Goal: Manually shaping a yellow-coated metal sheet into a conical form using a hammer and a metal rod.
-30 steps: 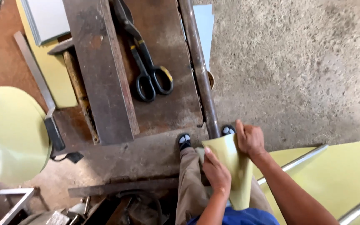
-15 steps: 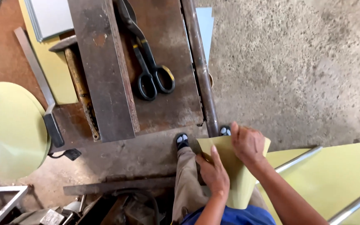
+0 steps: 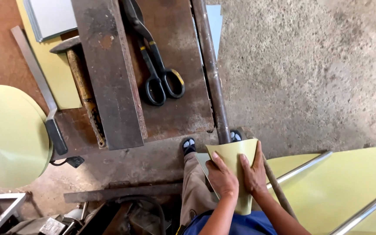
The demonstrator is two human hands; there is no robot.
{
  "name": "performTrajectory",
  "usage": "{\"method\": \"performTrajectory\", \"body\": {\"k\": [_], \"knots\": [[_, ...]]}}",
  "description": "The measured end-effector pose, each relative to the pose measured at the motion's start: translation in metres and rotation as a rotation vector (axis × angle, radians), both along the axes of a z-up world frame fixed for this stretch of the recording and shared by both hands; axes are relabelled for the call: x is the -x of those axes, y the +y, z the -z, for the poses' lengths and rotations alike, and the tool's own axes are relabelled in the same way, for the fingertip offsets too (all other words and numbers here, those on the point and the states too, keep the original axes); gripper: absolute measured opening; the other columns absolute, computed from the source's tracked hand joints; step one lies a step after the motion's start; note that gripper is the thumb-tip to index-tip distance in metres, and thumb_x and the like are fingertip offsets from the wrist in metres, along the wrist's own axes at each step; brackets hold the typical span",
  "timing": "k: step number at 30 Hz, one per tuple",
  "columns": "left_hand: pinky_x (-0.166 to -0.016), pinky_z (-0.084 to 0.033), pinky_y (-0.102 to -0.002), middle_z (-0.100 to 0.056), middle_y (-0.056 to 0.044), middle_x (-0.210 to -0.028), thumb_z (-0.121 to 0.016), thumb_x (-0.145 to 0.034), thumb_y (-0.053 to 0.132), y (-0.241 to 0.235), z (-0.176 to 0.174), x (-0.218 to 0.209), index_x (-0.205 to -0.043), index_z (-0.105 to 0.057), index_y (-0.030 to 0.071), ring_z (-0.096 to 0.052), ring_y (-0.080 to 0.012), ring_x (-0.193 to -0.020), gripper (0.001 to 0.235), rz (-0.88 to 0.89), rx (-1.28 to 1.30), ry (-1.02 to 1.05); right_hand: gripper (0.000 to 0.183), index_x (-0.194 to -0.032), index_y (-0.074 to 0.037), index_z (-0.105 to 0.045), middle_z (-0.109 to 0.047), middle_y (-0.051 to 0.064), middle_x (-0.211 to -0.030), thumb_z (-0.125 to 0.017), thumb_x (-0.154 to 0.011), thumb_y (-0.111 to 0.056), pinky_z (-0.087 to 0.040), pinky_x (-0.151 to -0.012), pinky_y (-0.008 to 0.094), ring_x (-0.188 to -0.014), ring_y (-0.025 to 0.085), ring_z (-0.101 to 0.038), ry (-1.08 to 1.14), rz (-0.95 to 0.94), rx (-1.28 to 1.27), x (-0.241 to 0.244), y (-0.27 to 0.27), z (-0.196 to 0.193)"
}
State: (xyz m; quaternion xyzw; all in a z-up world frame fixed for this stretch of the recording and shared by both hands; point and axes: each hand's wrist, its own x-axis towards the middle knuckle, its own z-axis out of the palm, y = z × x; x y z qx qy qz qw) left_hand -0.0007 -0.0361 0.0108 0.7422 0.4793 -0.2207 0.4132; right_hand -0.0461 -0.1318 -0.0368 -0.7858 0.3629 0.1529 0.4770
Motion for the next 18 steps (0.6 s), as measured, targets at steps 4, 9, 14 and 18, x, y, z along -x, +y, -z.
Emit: {"method": "performTrajectory", "body": {"k": [4,9,14,18], "knots": [[-0.082,-0.057,-0.053,-0.076,-0.024,-0.100,-0.033,-0.094,0.070,0.001,0.001,-0.005,-0.110,-0.061,0.006,-0.073,-0.0426,-0.094,0.071,-0.038,0.039,0.009,0.091,-0.166,-0.013,-0.016,-0.044,0.024,-0.156,-0.053,-0.094,-0.054,-0.036,-0.114,0.038,-0.141,0.034,-0.048,0.011,-0.007,-0.099,-0.005,0.000,0.013],[-0.084,-0.057,-0.051,-0.076,-0.023,-0.101,-0.032,-0.094,0.072,0.002,0.004,-0.001,-0.110,-0.062,0.004,-0.074,-0.0411,-0.095,0.076,-0.047,0.073,0.003,0.091,-0.167,-0.012,-0.016,-0.044,0.023,-0.160,-0.055,-0.095,-0.054,-0.034,-0.116,0.039,-0.144,0.033,-0.047,-0.065,0.053,-0.290,0.001,-0.004,0.022],[-0.082,-0.060,-0.050,-0.071,-0.027,-0.107,-0.039,-0.088,0.076,0.011,0.002,0.006,-0.118,-0.054,0.001,-0.074,-0.0414,-0.098,0.082,-0.074,0.081,-0.115,0.108,-0.166,-0.019,-0.010,-0.048,0.024,-0.151,-0.069,-0.082,-0.052,-0.045,-0.108,0.042,-0.131,0.036,-0.056,0.098,-0.013,0.093,-0.025,0.006,-0.028],[-0.083,-0.060,-0.048,-0.074,-0.026,-0.105,-0.039,-0.084,0.079,0.012,-0.003,0.001,-0.118,-0.054,0.003,-0.076,-0.0397,-0.097,0.084,0.006,0.090,-0.021,0.103,-0.166,-0.023,-0.011,-0.049,0.022,-0.153,-0.067,-0.084,-0.051,-0.042,-0.110,0.041,-0.132,0.034,-0.056,0.074,0.021,-0.049,-0.020,0.006,-0.013]]}}
